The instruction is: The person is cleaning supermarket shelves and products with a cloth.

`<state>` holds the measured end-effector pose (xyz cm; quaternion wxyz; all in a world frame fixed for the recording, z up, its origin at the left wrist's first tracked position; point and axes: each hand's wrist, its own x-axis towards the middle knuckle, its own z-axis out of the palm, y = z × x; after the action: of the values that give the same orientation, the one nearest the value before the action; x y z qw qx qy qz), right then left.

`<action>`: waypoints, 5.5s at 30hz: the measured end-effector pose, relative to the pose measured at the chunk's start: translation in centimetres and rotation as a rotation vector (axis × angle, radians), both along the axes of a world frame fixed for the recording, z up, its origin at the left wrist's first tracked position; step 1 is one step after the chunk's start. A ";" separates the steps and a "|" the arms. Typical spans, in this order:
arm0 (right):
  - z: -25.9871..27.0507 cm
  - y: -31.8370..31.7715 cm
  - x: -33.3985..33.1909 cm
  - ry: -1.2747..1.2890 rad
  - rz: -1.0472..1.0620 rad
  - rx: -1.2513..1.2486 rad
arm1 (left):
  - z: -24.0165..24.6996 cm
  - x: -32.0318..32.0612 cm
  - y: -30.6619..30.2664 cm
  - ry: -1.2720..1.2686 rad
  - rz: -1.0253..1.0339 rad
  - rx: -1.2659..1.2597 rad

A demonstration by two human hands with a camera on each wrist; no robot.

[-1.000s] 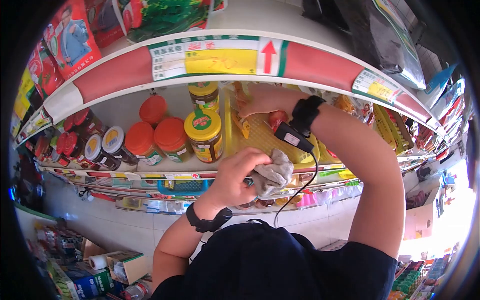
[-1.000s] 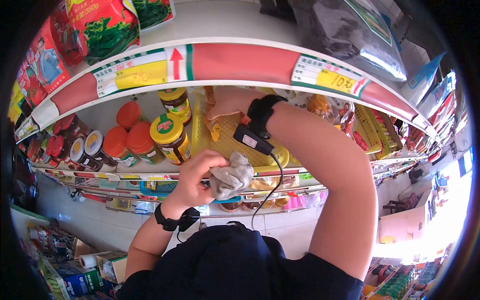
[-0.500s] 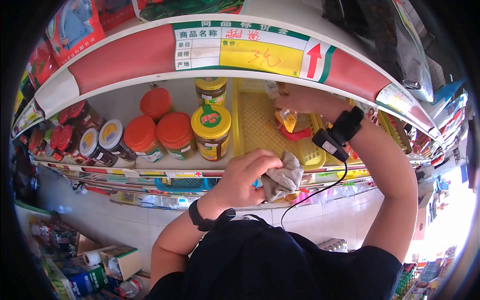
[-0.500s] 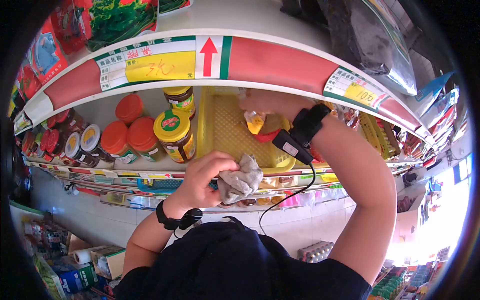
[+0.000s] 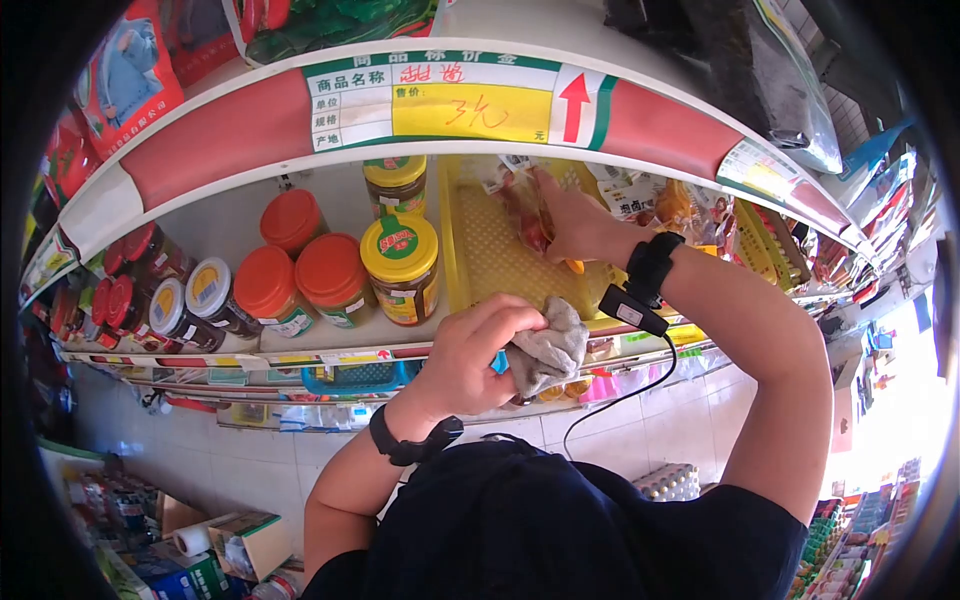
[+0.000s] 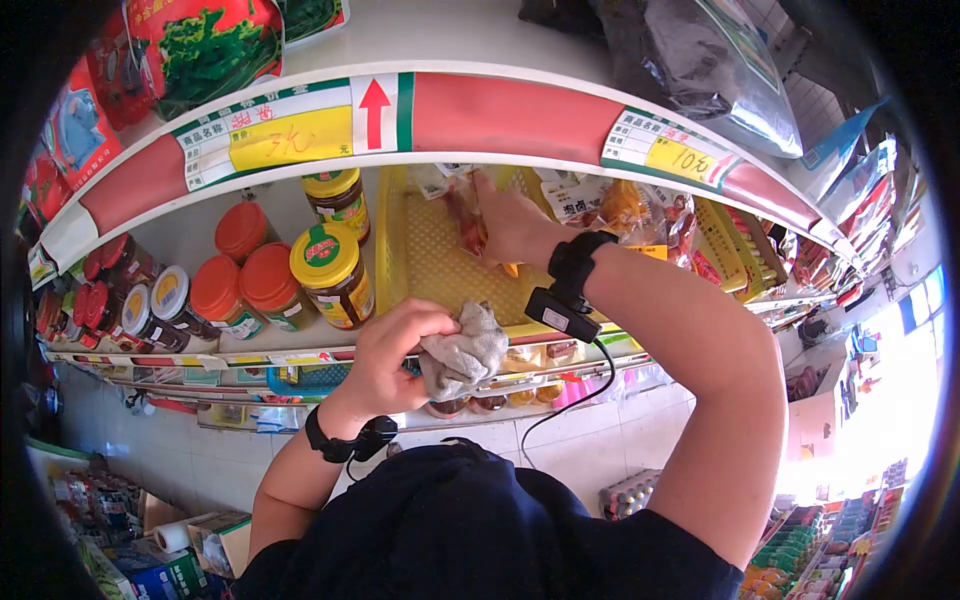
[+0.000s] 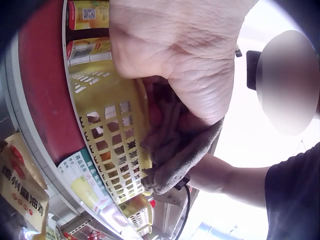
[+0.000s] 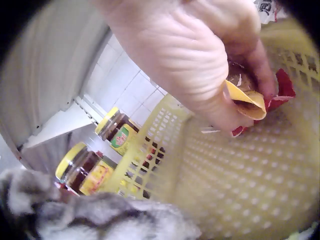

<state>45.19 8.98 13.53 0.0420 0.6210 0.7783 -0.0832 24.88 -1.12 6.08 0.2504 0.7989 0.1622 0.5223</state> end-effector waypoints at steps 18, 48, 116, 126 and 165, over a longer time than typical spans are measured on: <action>4.0 -10.4 7.1 1.237 -0.166 -0.169 | 0.4 0.5 -0.5 0.050 0.064 -0.027; -0.4 -12.7 34.7 1.219 -0.675 0.385 | 0.9 2.4 -3.5 0.011 0.389 -0.168; -4.3 -31.4 5.1 0.427 0.675 0.824 | -2.8 5.1 -23.8 -0.163 -0.044 -0.899; -4.2 -32.9 8.8 0.415 0.790 0.893 | -3.9 7.8 -25.9 -0.095 -0.010 -0.818; -1.3 -32.1 13.4 0.297 0.655 1.195 | -3.1 15.2 -25.6 -0.124 0.032 -0.627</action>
<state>58.64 -23.08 12.23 -0.3909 0.2531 0.8354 0.2921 40.05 -26.77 2.95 0.4856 0.6468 0.3122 0.4984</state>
